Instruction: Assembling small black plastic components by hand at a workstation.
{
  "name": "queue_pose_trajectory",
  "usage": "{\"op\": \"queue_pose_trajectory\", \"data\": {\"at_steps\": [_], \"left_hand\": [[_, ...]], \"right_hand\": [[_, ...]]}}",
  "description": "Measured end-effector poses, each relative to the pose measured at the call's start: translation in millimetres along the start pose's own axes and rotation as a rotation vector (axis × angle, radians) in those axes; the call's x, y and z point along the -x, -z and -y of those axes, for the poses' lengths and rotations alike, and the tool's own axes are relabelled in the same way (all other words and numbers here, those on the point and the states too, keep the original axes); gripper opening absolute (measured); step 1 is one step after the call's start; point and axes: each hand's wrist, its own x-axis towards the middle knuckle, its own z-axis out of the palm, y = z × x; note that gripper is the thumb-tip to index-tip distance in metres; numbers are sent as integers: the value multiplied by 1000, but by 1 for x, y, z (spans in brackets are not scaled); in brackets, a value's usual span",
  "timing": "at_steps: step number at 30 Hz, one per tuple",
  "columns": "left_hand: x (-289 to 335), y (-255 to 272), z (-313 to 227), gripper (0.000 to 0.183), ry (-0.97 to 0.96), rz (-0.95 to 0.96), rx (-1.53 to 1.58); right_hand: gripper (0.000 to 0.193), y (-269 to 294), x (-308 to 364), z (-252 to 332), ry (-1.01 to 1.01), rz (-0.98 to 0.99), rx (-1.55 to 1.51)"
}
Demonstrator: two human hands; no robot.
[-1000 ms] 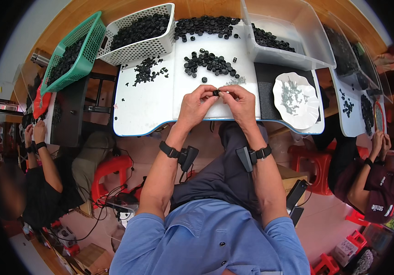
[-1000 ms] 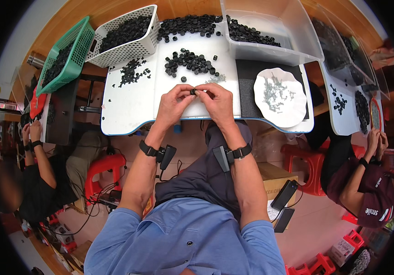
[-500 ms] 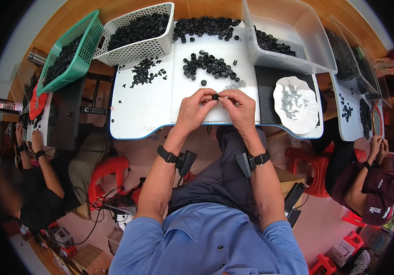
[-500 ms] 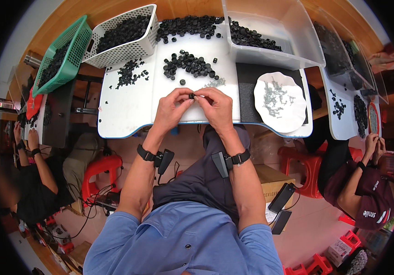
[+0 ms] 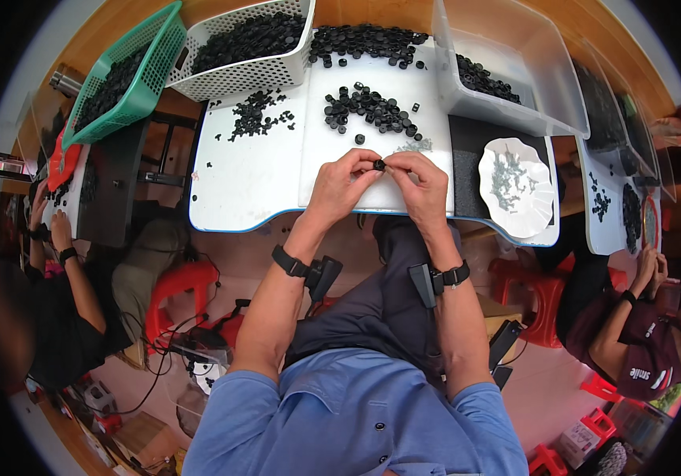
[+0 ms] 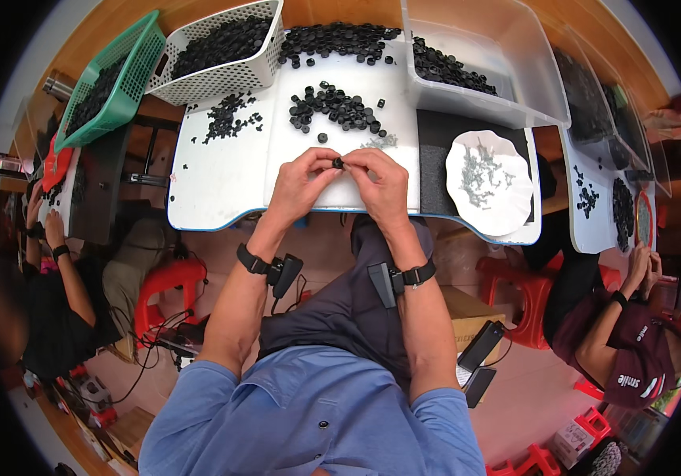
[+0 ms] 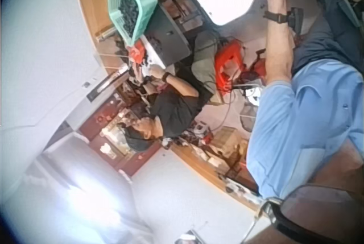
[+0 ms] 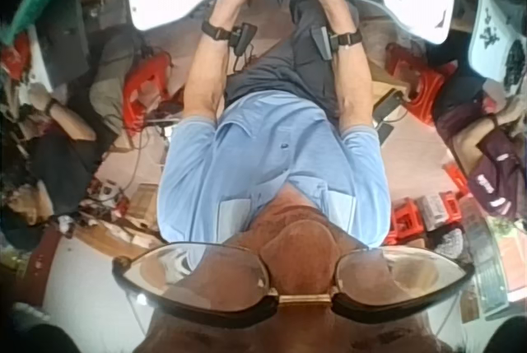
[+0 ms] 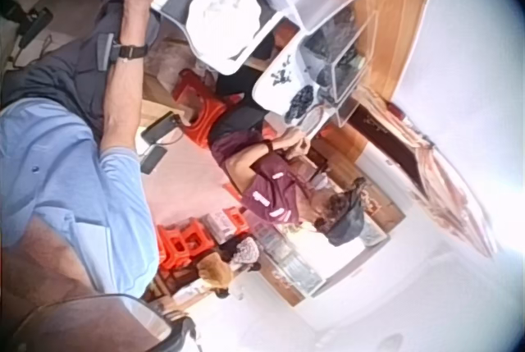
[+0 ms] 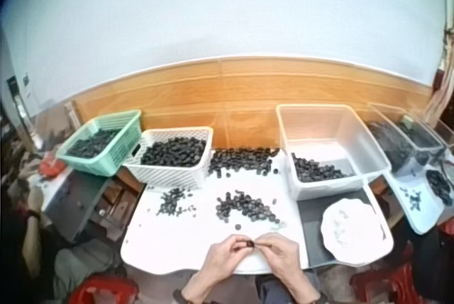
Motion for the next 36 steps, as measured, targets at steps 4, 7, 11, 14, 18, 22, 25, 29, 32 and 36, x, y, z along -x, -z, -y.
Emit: {"op": "queue_pose_trajectory", "data": {"at_steps": [4, 7, 11, 14, 18, 22, 25, 29, 32, 36], "left_hand": [[0, 0, 4, 25, 4, 8, 6], [0, 0, 6, 25, 1, 15, 1], [0, 1, 7, 25, -7, 22, -6], [0, 0, 8, 25, -21, 16, -21], [-1, -2, 7, 24, -69, -8, -34], [1, -6, 6, 23, -82, -39, -80], [1, -8, 5, 22, -96, -66, -125], [2, -9, 3, 22, -104, -79, -138], [1, -7, 4, 23, -94, -75, -124], [-2, 1, 4, 29, -65, 4, -52]], "right_hand": [[12, 0, 0, 0, 80, 9, 24], [12, -1, 1, 0, 106, 8, 44], [11, -2, 2, 0, 131, -9, 63], [12, -1, 3, -1, 72, 26, 61], [13, -2, 2, 1, 111, 8, 87], [13, -6, 2, 2, 130, -32, 131], [12, -8, 3, 3, 145, -56, 151], [13, -9, 3, 1, 154, -59, 165], [14, -9, 4, 4, 192, -51, 183], [16, -9, 5, 5, 251, -35, 214]]}}
